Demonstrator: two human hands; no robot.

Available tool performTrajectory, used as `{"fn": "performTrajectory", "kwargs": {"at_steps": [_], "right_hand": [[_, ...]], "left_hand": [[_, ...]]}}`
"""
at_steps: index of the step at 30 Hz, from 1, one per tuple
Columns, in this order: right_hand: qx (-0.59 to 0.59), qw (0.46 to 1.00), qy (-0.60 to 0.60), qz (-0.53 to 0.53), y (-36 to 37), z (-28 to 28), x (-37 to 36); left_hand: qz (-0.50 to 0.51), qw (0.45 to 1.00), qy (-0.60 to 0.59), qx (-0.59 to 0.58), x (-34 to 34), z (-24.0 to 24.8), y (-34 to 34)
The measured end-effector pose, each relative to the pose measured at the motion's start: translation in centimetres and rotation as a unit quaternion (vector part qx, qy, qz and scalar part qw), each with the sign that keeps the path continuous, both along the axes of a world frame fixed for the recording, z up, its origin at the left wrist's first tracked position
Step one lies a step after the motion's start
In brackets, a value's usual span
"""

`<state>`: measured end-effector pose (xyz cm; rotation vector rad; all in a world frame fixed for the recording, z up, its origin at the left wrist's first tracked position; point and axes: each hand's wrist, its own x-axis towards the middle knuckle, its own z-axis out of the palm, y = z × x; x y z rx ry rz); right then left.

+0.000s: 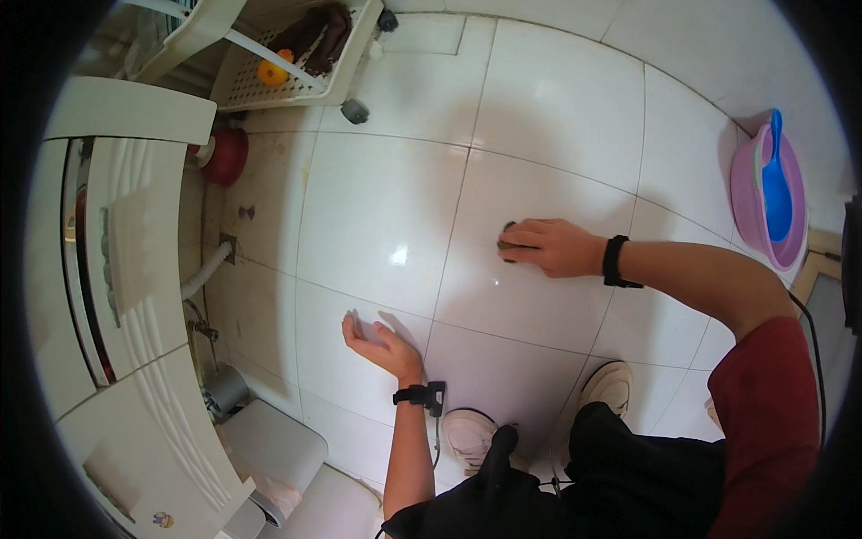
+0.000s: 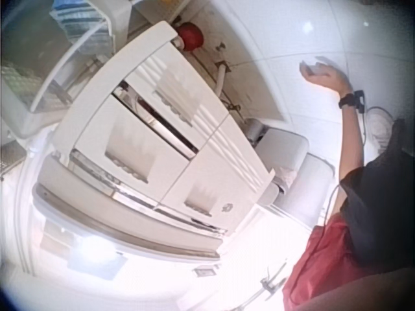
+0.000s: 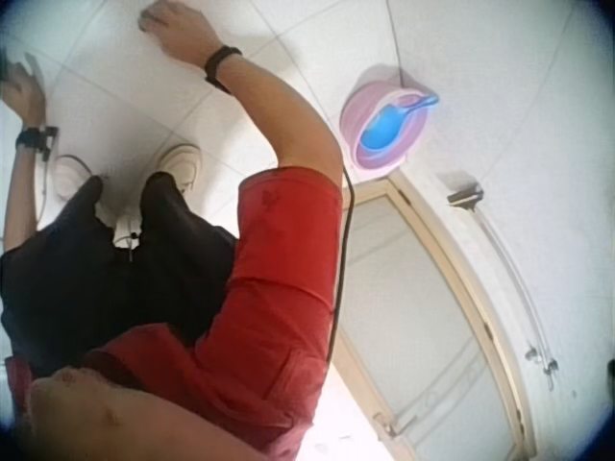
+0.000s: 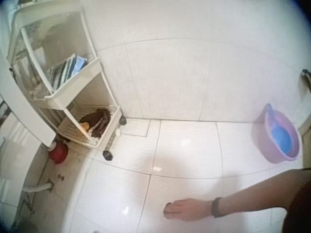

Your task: The person wipes a tiled floor with a cloth, rinses the cloth under a running faucet in a sink, and wipes different sections of the tiles.

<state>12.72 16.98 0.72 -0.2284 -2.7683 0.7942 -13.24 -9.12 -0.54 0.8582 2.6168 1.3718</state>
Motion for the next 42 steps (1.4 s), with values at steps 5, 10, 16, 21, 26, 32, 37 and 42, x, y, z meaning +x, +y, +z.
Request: {"fn": "performTrajectory", "kwargs": {"at_steps": [5,10,16,21,26,32,37,42], "right_hand": [[0.054,0.996,-0.016,0.076,-0.1,0.6,4.5],[0.031,0.989,-0.119,0.080,0.6,2.5,5.6],[-0.108,0.965,-0.039,-0.237,5.0,2.1,0.3],[-0.028,0.968,0.050,-0.245,7.7,0.0,-2.2],[-0.059,0.989,-0.006,-0.138,3.7,0.9,1.4],[-0.016,0.998,-0.061,-0.010,-0.1,1.3,7.2],[0.067,0.993,-0.083,0.054,-2.6,2.2,10.2],[0.256,0.959,-0.073,0.095,-4.1,3.3,11.6]], "left_hand": [[0.001,1.000,-0.001,0.011,0.0,-0.3,0.1],[-0.002,1.000,-0.003,0.015,0.0,-0.3,0.1],[-0.006,1.000,0.007,0.003,0.0,-0.1,-0.1],[-0.008,1.000,-0.004,0.005,0.3,-0.2,0.3],[-0.002,1.000,-0.005,0.009,0.2,-0.1,0.2],[-0.001,1.000,-0.006,0.010,0.0,-0.2,0.1],[-0.002,0.999,-0.035,0.010,0.3,0.4,0.2],[-0.012,0.999,-0.030,-0.007,0.6,0.4,0.4]]}}
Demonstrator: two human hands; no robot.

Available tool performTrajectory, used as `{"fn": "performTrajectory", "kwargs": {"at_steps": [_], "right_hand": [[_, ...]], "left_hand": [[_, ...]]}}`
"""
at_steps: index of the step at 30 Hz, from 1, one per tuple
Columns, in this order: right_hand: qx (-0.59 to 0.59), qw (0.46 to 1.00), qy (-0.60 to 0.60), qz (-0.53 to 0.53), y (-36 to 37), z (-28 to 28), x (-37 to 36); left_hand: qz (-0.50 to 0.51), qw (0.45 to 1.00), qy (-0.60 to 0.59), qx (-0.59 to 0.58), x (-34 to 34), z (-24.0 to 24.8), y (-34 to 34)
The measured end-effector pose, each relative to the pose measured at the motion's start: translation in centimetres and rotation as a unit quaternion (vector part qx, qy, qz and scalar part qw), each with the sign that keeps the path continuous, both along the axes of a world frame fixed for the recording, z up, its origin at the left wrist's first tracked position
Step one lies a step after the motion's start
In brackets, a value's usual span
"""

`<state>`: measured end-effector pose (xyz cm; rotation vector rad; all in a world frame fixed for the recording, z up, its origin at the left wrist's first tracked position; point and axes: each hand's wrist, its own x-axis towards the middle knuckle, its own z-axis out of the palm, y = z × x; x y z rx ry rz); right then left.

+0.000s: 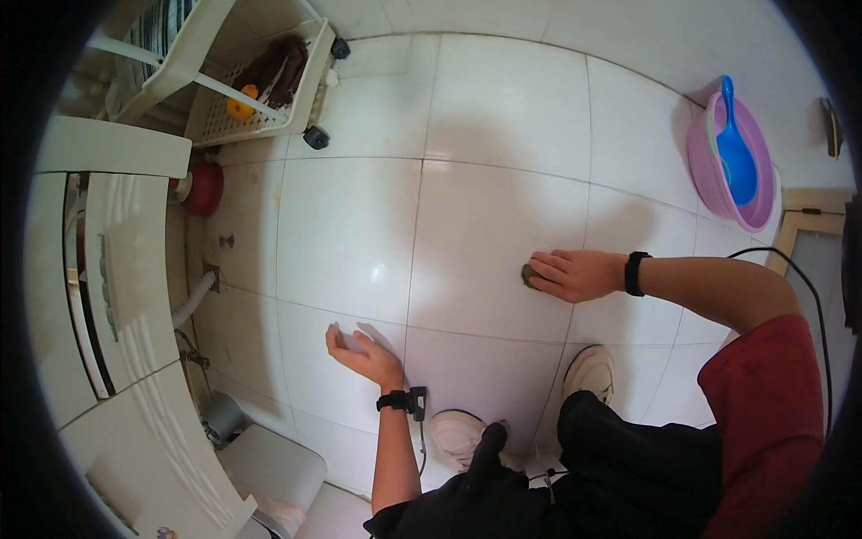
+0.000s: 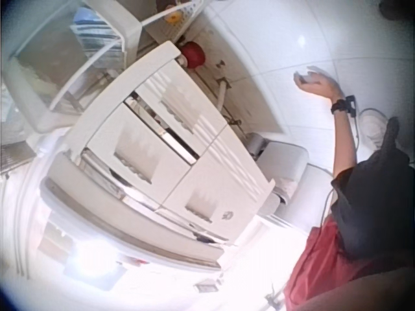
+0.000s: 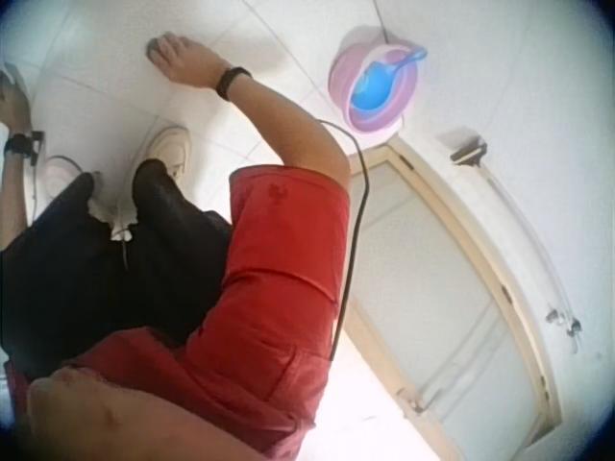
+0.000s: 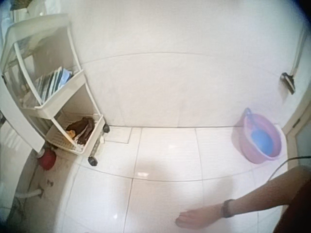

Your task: The person wipes a tiled floor with a cloth, rinses the cloth under a running faucet in a sink, and wipes different sections of the tiles.

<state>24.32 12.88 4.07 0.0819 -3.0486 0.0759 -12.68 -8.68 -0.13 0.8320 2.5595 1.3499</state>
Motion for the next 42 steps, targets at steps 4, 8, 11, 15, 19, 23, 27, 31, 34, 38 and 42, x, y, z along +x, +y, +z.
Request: {"fn": "performTrajectory", "kwargs": {"at_steps": [4,8,11,15,19,23,27,31,34,38,42], "right_hand": [[-0.102,0.978,-0.181,-0.031,-3.7,2.8,3.2],[-0.428,0.744,-0.439,-0.263,-7.2,7.1,5.4],[-0.516,0.610,-0.165,-0.579,-5.4,7.4,6.5],[-0.580,0.524,0.024,-0.623,-1.7,6.8,6.1],[-0.482,0.634,0.136,-0.590,-1.1,5.6,1.8],[-0.286,0.811,0.192,-0.472,0.1,1.8,-1.5],[-0.279,0.898,0.004,-0.339,-3.0,0.6,-0.2],[-0.337,0.825,-0.348,-0.292,-7.9,5.9,8.9],[-0.361,0.704,-0.275,-0.547,-5.2,14.3,15.5],[-0.404,0.640,-0.189,-0.626,-5.0,17.1,15.3],[-0.586,0.496,-0.027,-0.640,-5.7,13.0,8.3]], "left_hand": [[-0.006,1.000,0.015,0.002,0.1,-0.2,-0.1],[-0.006,1.000,0.013,0.007,-0.2,-0.3,-0.4],[-0.007,1.000,0.012,0.016,0.1,-0.2,-0.2],[-0.008,1.000,0.004,0.019,-0.1,-0.3,-0.4],[-0.009,1.000,0.008,0.009,-0.3,-0.2,-0.7],[-0.013,1.000,0.001,0.029,0.1,-0.4,0.0],[-0.009,1.000,-0.011,0.004,0.2,0.1,0.1],[0.023,0.996,-0.051,0.069,0.2,0.7,-0.1],[0.001,0.999,-0.021,0.029,0.1,1.0,-0.3],[0.003,0.997,-0.043,0.056,0.5,0.0,0.2],[0.038,0.995,-0.035,0.090,0.2,-0.6,-0.9]]}}
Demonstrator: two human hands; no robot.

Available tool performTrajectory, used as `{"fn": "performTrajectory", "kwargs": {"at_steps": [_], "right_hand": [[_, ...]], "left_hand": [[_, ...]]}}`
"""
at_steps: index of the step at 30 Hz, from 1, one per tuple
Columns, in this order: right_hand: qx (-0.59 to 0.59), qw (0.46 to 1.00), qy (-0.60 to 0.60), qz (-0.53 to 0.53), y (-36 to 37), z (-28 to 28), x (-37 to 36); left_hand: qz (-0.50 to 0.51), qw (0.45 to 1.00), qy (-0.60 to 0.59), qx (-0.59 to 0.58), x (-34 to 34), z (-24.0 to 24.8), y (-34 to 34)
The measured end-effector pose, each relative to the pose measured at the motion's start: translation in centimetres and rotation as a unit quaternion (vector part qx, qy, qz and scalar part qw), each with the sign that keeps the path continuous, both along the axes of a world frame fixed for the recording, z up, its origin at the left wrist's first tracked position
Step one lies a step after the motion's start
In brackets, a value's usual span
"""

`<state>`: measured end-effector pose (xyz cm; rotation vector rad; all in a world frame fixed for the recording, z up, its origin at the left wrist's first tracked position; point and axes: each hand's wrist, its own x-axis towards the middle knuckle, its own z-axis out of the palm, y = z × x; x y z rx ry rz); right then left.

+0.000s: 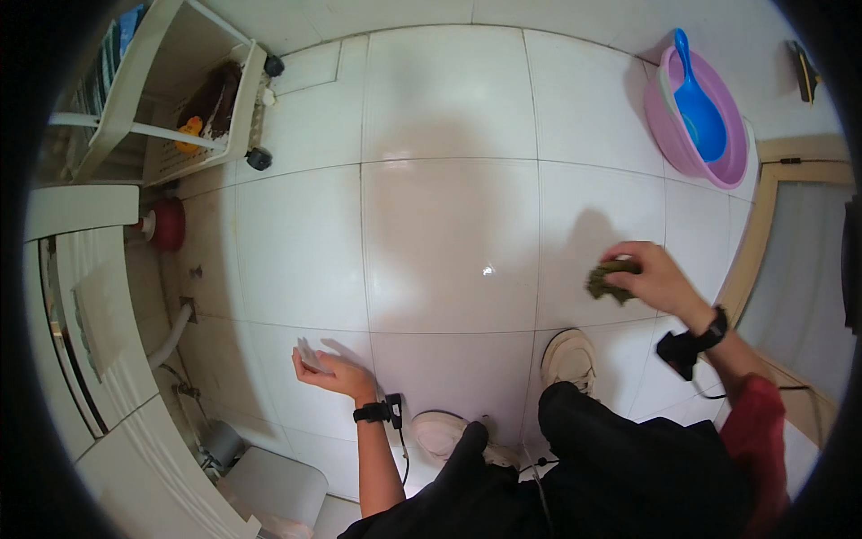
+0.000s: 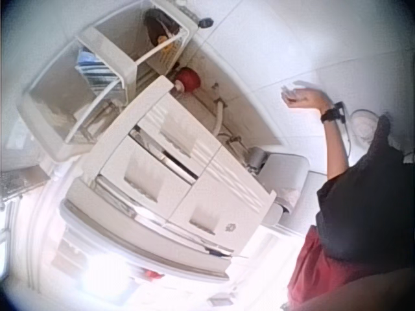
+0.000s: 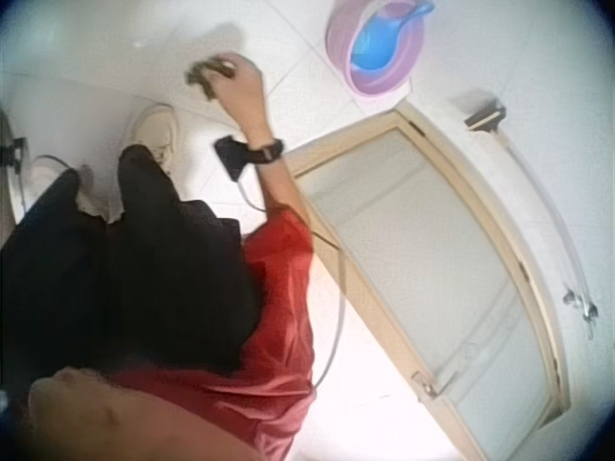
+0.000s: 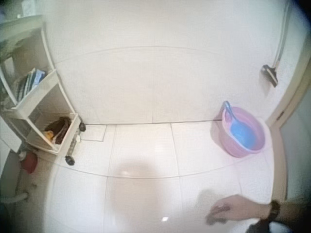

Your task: The person wipes a tiled floor with a cloth, rinses the cloth under a running faucet in a sink, and wipes different sections of the tiles.

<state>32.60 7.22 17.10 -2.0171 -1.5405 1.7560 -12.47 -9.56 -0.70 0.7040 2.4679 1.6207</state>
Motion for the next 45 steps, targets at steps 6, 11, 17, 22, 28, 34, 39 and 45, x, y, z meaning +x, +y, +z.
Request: {"fn": "performTrajectory", "kwargs": {"at_steps": [6,11,17,22,28,34,39,45], "right_hand": [[0.095,0.963,0.230,-0.106,-5.2,-5.7,-9.7],[0.195,0.959,0.205,-0.028,-6.9,-4.7,-15.0],[0.368,0.927,-0.060,0.034,-7.2,-8.8,-8.0],[0.407,0.870,-0.123,0.251,-8.2,-11.3,-4.6],[0.393,0.857,-0.131,0.306,-8.2,-10.9,-4.5],[0.390,0.851,-0.138,0.324,-8.1,-10.8,-4.6],[0.326,0.870,-0.159,0.334,-6.8,-9.3,-5.3],[0.099,0.870,0.262,-0.405,-3.2,-5.3,-1.7]], "left_hand": [[-0.256,0.949,-0.170,-0.064,7.2,6.7,1.9],[-0.300,0.758,-0.571,-0.099,13.0,11.3,4.6],[-0.230,0.746,-0.614,-0.118,12.0,9.2,4.0],[-0.223,0.750,-0.609,-0.128,12.6,8.6,4.4],[-0.231,0.735,-0.629,-0.108,13.5,7.8,4.4],[-0.216,0.731,-0.639,-0.105,14.1,7.9,4.6],[-0.215,0.735,-0.635,-0.102,13.9,7.9,4.8],[-0.200,0.741,-0.634,-0.093,13.5,8.0,3.9]]}}
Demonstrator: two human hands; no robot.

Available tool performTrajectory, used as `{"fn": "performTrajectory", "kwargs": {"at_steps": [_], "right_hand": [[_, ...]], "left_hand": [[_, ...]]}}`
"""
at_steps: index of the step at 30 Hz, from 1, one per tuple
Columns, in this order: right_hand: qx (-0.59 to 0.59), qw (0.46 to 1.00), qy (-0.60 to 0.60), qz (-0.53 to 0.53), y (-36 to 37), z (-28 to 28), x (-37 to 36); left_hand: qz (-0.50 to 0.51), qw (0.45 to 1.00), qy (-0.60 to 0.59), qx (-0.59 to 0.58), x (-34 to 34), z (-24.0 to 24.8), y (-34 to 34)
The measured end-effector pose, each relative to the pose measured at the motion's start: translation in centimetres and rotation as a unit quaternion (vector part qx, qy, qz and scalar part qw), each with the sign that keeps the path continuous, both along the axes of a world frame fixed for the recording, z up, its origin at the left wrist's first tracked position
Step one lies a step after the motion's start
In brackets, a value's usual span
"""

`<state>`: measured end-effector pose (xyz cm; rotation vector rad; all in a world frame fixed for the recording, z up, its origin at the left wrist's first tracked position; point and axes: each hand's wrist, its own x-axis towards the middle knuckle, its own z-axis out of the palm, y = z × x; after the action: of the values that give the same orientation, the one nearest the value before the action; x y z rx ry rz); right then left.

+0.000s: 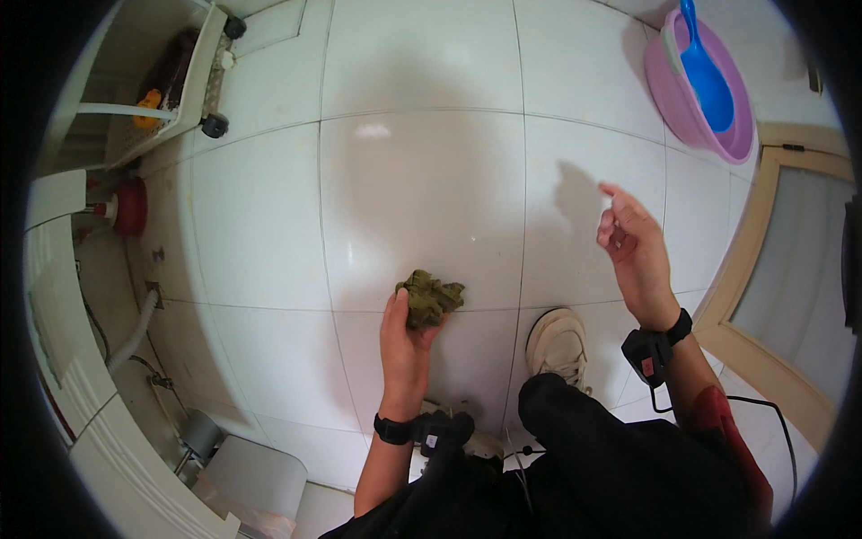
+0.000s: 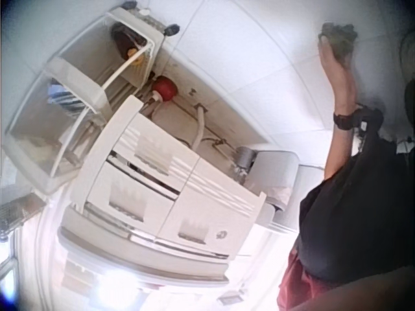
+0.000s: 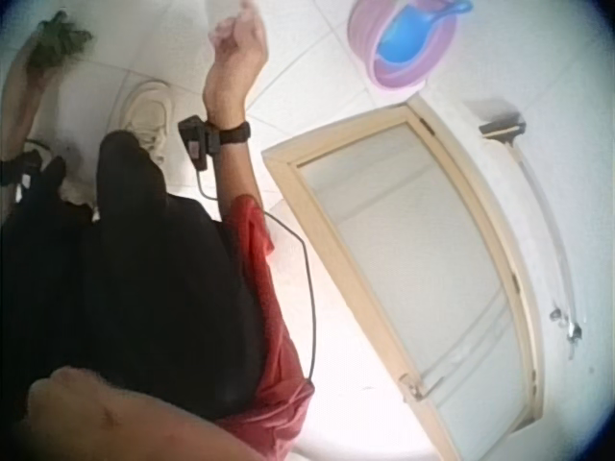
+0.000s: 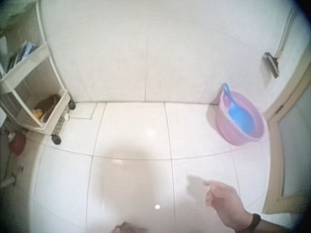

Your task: The person wipes a tiled floor with a cloth, rinses the cloth under a running faucet in a sink, and wipes different sections of the tiles.

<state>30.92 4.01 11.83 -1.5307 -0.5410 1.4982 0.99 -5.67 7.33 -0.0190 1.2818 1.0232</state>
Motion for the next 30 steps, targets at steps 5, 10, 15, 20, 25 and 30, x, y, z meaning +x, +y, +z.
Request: {"fn": "performTrajectory", "kwargs": {"at_steps": [5,10,15,20,25,30], "right_hand": [[-0.024,0.984,-0.075,0.161,-2.4,-3.1,1.1],[0.288,0.727,-0.411,0.468,-3.3,-4.3,-2.7],[0.320,0.609,-0.453,0.568,-3.2,-5.4,-3.0],[0.359,0.569,-0.476,0.566,-3.7,-6.6,-2.4],[0.262,0.638,-0.477,0.545,-5.1,-2.1,-0.8],[-0.064,0.950,-0.176,0.251,-4.2,0.8,0.2]], "left_hand": [[-0.004,1.000,-0.012,-0.001,0.3,-0.2,-0.4],[-0.001,1.000,-0.001,-0.010,0.6,0.2,-0.1],[0.000,1.000,-0.007,-0.001,0.7,-0.3,-0.3],[-0.004,1.000,-0.013,-0.001,0.9,-0.6,-0.4],[0.006,1.000,-0.009,0.001,0.5,-0.5,-0.4],[0.025,0.999,-0.031,-0.009,0.8,-1.3,-1.1]]}}
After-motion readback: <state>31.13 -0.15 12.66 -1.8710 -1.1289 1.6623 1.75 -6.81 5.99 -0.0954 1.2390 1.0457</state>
